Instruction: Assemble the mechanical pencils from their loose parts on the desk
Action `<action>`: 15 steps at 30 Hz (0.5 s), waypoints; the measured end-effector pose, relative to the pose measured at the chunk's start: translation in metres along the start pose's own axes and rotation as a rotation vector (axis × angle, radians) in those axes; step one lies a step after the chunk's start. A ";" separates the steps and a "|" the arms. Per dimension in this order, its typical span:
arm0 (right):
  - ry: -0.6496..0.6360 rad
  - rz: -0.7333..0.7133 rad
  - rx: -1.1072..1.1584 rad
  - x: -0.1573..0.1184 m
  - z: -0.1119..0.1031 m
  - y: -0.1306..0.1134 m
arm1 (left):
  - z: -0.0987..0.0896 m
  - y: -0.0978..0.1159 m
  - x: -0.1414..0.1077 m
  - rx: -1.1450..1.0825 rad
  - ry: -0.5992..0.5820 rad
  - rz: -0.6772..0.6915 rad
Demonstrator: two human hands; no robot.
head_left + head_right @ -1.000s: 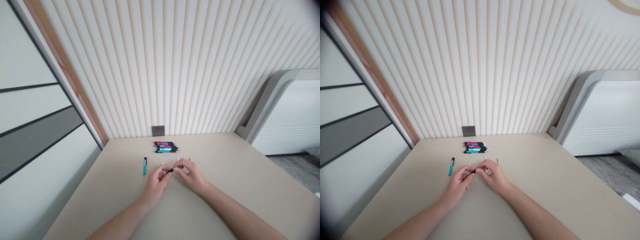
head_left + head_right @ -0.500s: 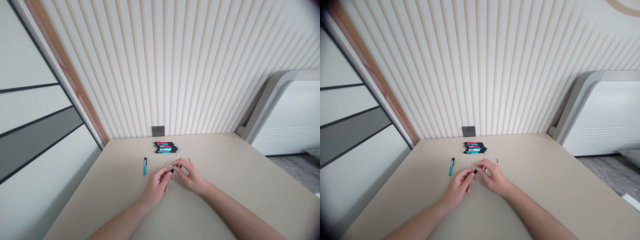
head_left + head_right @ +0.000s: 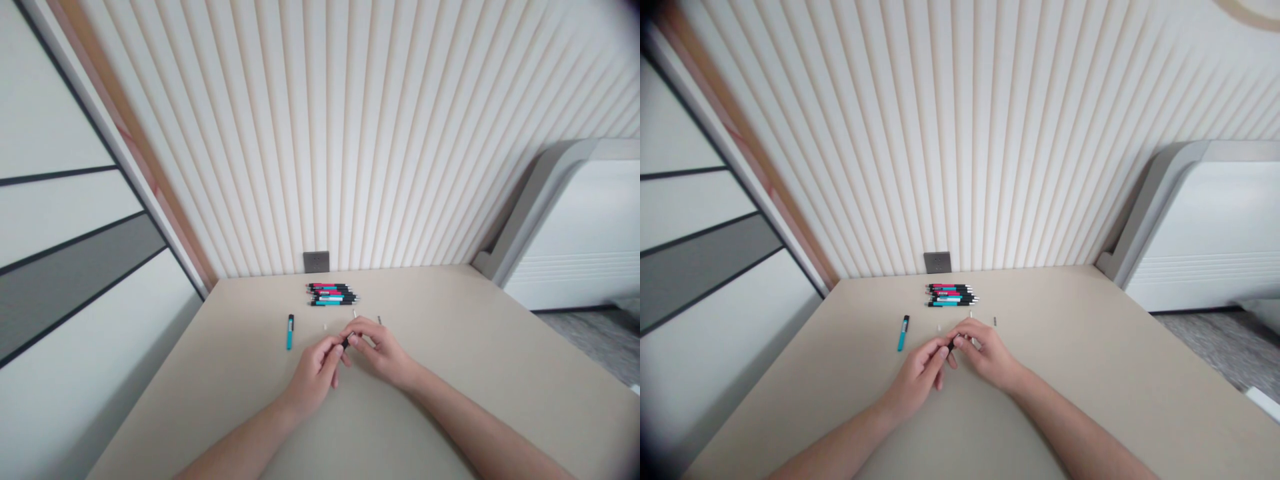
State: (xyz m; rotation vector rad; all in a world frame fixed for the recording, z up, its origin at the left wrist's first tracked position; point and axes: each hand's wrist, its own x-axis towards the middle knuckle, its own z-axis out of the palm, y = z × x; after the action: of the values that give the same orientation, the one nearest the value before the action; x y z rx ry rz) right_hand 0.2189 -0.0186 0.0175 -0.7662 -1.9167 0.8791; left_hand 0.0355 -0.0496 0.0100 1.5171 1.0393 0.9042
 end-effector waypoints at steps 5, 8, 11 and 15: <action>-0.008 0.039 0.092 0.000 0.000 -0.004 | 0.000 0.002 0.000 -0.019 -0.034 -0.006; 0.014 0.100 0.126 -0.001 0.003 -0.003 | 0.000 0.002 0.000 -0.011 -0.021 0.004; 0.081 0.176 0.076 0.000 0.004 0.001 | 0.000 0.001 -0.001 0.004 -0.009 0.010; 0.087 0.189 0.018 0.000 0.003 0.004 | 0.000 0.000 -0.001 0.025 0.001 0.016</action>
State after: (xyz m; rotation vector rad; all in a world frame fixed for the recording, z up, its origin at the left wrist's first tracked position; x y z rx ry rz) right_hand 0.2165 -0.0170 0.0133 -0.9707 -1.7792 0.9600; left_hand 0.0350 -0.0506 0.0102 1.5479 1.0437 0.9065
